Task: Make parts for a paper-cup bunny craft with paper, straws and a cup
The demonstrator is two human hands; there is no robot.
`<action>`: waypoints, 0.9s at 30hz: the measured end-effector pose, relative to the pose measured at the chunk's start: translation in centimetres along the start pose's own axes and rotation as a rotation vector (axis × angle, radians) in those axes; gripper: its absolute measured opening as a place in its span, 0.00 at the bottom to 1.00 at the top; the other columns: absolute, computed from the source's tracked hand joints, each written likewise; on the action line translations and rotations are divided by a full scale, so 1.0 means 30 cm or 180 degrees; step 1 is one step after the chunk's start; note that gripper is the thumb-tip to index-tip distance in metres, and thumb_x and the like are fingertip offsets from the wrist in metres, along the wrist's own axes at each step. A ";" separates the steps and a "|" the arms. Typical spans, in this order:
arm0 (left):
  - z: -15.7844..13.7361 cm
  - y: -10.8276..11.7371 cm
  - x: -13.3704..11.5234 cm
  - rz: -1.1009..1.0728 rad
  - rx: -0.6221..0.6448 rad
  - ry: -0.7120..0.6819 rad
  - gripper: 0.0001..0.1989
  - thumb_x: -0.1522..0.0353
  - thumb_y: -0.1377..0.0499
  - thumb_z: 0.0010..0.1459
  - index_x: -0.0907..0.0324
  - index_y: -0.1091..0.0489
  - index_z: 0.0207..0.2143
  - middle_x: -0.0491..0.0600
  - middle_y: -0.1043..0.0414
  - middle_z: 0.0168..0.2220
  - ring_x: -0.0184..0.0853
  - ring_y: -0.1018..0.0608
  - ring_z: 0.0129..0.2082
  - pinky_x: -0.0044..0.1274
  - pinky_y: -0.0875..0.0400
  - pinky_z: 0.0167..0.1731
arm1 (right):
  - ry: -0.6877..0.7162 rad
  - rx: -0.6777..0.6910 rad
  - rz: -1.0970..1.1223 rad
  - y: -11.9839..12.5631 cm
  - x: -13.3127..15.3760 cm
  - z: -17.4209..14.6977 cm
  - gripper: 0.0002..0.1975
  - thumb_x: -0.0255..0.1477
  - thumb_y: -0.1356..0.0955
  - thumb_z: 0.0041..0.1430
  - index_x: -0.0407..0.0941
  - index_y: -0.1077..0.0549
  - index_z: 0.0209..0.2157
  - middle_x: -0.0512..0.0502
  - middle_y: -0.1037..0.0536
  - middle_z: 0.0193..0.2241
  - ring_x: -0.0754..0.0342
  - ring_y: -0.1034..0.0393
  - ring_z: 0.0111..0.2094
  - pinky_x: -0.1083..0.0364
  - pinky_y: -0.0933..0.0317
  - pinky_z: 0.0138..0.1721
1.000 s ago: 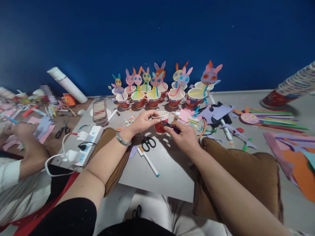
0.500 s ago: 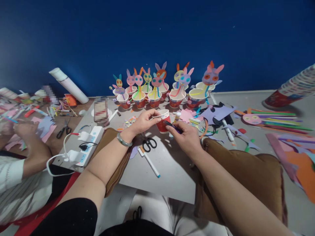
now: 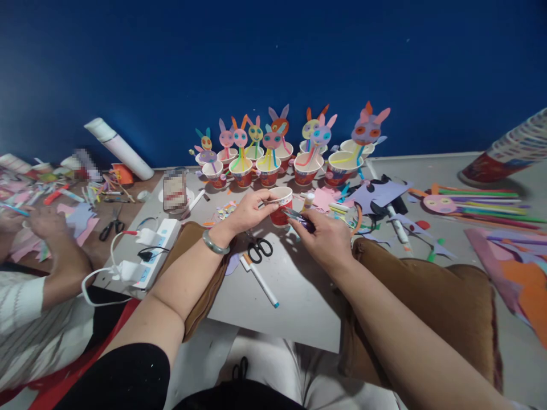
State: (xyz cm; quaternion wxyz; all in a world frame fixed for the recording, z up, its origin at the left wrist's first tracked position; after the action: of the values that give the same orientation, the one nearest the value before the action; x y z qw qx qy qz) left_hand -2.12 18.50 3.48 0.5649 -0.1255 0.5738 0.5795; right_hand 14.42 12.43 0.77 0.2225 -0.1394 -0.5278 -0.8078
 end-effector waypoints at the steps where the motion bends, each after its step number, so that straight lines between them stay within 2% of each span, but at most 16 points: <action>1: -0.001 -0.001 -0.001 0.0013 0.0021 -0.0002 0.10 0.65 0.41 0.59 0.63 0.25 0.37 0.50 0.23 0.37 0.31 0.24 0.37 0.23 0.31 0.42 | 0.0010 0.0020 -0.0062 0.000 0.002 0.000 0.22 0.47 0.38 0.63 0.43 0.23 0.35 0.41 0.20 0.28 0.50 0.30 0.27 0.55 0.54 0.28; 8: -0.001 -0.006 -0.004 0.0176 0.0018 -0.0052 0.08 0.67 0.40 0.58 0.62 0.25 0.36 0.50 0.23 0.37 0.32 0.24 0.38 0.23 0.32 0.41 | 0.0032 0.0182 -0.0442 0.001 0.014 -0.002 0.22 0.46 0.38 0.64 0.43 0.23 0.38 0.39 0.20 0.30 0.49 0.31 0.27 0.54 0.60 0.28; 17: -0.003 -0.012 0.009 0.0197 0.0018 0.0044 0.09 0.65 0.39 0.57 0.62 0.25 0.36 0.49 0.23 0.37 0.31 0.25 0.36 0.22 0.33 0.38 | 0.0044 0.0341 -0.0582 0.000 0.025 -0.007 0.21 0.45 0.38 0.64 0.43 0.23 0.37 0.39 0.20 0.30 0.50 0.31 0.27 0.55 0.62 0.27; 22: -0.004 -0.012 0.016 0.0017 0.0078 0.0153 0.10 0.63 0.38 0.57 0.62 0.26 0.35 0.49 0.23 0.35 0.32 0.24 0.36 0.22 0.32 0.39 | -0.0008 0.0364 -0.0259 -0.010 0.008 0.002 0.20 0.46 0.37 0.62 0.44 0.24 0.34 0.41 0.21 0.27 0.50 0.32 0.26 0.55 0.58 0.27; 27: -0.001 -0.015 0.019 -0.0285 0.0104 0.0239 0.11 0.62 0.39 0.57 0.63 0.26 0.34 0.49 0.23 0.34 0.31 0.24 0.35 0.23 0.31 0.40 | -0.0181 0.0443 0.0372 -0.014 -0.009 0.008 0.18 0.46 0.35 0.59 0.45 0.24 0.32 0.45 0.25 0.22 0.52 0.35 0.24 0.56 0.53 0.27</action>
State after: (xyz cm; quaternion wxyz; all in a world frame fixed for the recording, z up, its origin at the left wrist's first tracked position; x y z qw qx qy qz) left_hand -1.97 18.64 2.78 0.5704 -0.1634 0.5978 0.5391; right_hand 14.44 12.86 0.40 0.2633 -0.1771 -0.5797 -0.7505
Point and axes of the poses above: each hand's wrist, its own z-axis towards the middle knuckle, its own y-axis out of the back of the hand, x = y × z, the point moved 6 cm from there along z, towards the middle knuckle
